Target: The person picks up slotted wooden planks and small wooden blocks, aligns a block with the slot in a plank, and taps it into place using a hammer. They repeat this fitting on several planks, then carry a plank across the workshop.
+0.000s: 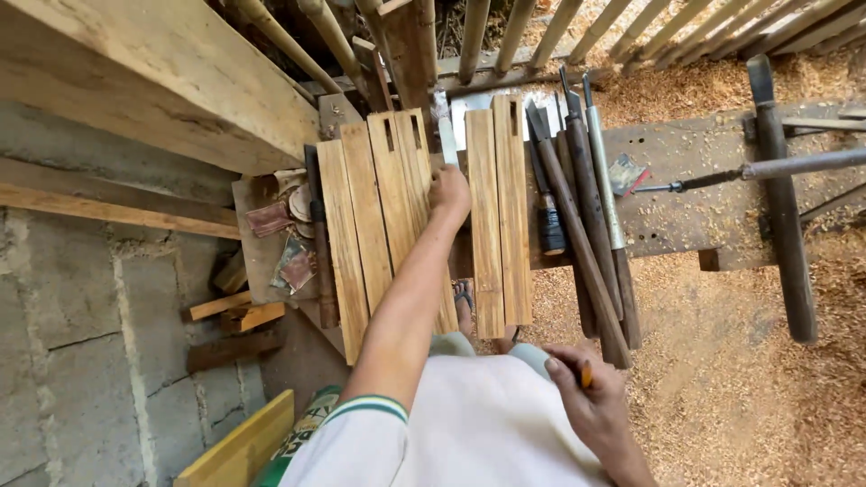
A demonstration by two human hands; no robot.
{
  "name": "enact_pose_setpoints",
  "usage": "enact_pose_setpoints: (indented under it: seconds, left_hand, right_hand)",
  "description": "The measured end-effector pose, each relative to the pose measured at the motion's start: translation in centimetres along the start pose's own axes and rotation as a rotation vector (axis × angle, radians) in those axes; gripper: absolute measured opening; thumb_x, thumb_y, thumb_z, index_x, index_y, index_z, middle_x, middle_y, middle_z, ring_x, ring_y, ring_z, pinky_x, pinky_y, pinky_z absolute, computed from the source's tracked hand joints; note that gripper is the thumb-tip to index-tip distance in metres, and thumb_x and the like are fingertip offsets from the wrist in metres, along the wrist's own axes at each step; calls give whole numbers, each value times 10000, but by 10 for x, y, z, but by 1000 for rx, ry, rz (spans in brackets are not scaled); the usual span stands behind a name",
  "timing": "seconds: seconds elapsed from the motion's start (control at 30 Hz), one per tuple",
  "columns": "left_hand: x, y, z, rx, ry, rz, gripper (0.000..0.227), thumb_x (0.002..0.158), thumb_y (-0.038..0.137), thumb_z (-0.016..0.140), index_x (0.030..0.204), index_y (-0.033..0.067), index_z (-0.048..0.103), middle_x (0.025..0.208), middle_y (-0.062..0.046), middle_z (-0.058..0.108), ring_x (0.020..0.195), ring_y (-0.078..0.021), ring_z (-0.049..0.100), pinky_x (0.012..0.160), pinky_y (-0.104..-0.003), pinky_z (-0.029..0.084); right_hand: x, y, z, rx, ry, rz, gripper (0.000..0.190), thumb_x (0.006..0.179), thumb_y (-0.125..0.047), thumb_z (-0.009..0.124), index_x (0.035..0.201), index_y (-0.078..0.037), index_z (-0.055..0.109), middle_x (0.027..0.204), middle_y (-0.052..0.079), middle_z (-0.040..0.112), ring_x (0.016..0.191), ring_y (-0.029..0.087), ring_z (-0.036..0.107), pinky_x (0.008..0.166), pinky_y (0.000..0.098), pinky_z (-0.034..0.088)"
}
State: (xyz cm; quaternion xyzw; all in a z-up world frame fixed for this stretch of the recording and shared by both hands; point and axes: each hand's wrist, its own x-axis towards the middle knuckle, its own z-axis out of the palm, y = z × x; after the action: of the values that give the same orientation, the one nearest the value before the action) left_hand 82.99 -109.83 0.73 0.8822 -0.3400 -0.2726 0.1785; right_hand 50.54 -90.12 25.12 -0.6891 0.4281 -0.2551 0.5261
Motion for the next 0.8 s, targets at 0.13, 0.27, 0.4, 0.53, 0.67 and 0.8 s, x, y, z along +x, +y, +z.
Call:
enact_pose_setpoints:
  seconds: [0.13, 0.27, 0.4, 0.53, 0.67, 0.8]
  left_hand:
    - [26, -4, 31, 37, 2, -163, 315, 1043, 81, 435, 1245, -82, 614, 1197, -287, 658, 1025, -437, 700, 796, -512, 611]
    - [21, -12, 30, 42, -72, -209, 268, 1033, 44, 439, 1122, -53, 672, 1079, -242, 707, 937, -369, 736, 728, -470, 630]
    - [21, -4, 21, 59, -128, -203, 262, 1019, 11, 454, 1027, -29, 713, 991, -202, 742, 871, -306, 762, 677, -431, 645]
    - [-14, -5, -14, -67, -62, -93, 159, 1024, 74, 505, 1009, 0, 645, 821, -135, 696, 669, -216, 657, 528, -367, 547]
    - [-97, 7, -94, -472, -62, 95, 169, 1034, 230, 547, 991, 67, 538, 686, -34, 611, 438, -126, 469, 332, -290, 376]
    - [-217, 9, -112, -793, -247, 191, 135, 1034, 220, 609, 992, 91, 600, 707, 2, 584, 515, -89, 522, 399, -220, 440]
  right_hand:
    - [-6, 35, -7, -69, 108, 181, 252, 955, -170, 686, 1145, -22, 759, 733, 42, 664, 643, 106, 581, 546, 244, 456]
    - [2, 49, -15, 91, 169, 216, 262, 976, -188, 658, 1152, -2, 718, 851, -6, 692, 714, 58, 609, 568, 204, 502]
    - [19, 69, -22, 56, 151, 292, 273, 971, -196, 668, 1154, -6, 737, 738, -11, 645, 620, 51, 531, 504, 213, 409]
    - [33, 89, -19, 64, 77, 260, 286, 999, -208, 656, 1171, -1, 751, 722, -10, 608, 607, 51, 495, 516, 215, 408]
    - [61, 97, -12, 126, 12, 243, 334, 1052, -222, 607, 1285, -3, 700, 834, 7, 629, 673, 66, 551, 589, 220, 503]
    - [99, 48, 8, 290, -147, 338, 414, 1019, -236, 534, 1383, -39, 555, 1064, -11, 674, 823, 76, 670, 674, 241, 604]
